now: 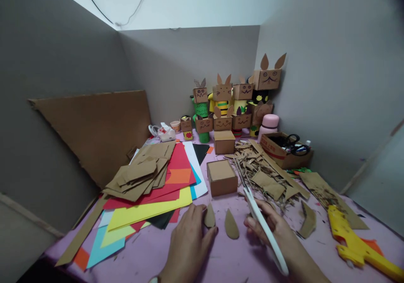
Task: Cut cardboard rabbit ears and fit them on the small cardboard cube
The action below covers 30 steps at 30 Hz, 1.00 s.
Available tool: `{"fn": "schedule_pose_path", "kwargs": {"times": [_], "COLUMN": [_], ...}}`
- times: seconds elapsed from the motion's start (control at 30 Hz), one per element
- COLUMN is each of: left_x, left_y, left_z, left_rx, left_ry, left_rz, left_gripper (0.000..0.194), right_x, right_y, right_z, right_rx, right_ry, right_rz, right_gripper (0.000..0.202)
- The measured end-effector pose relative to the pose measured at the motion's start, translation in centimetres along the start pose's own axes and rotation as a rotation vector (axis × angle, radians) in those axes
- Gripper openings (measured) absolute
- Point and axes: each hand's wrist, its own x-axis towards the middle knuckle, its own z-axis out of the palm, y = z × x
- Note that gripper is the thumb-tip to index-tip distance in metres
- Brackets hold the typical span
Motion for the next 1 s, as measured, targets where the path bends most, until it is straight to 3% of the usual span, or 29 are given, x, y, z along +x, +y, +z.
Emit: {"fn": "schedule_pose_path", "kwargs": {"times": [0.2,0.37,0.67,0.87,1.0], "left_x": [0.3,0.5,1.1,4.6,8.1], "left_y": [-0.1,-0.1,-0.6,1.7,3.9], "left_z": [-0.3,-0.4,-0.8,-2.2,-2.8], "left_rx": [-0.045,-0.008,-0.452,-0.63,-0.587], "left_ry": [0.003,-0.005,0.017,0.108,0.21], "left_rz": [-0.001,0.001,0.012,0.002,0.05], "left_gripper": [0.035,0.018,0.021,0.027,0.026], "right_x": [0.0,0.0,0.2,0.8,1.2], "right_y": [-0.3,-0.2,-0.5,-0.9,-0.9], "right_z": [0.1,0.1,0.1,-0.3,-0.8], "right_rx": [0.026,0.035,0.14,0.185,0.203], "right_ry": [0.002,0.0,0.024,0.124,0.122], "right_rz": [0.002,0.005,-0.027,-0.081,-0.085], "right_gripper": [0.058,0.057,0.061,0.058,0.059]}}
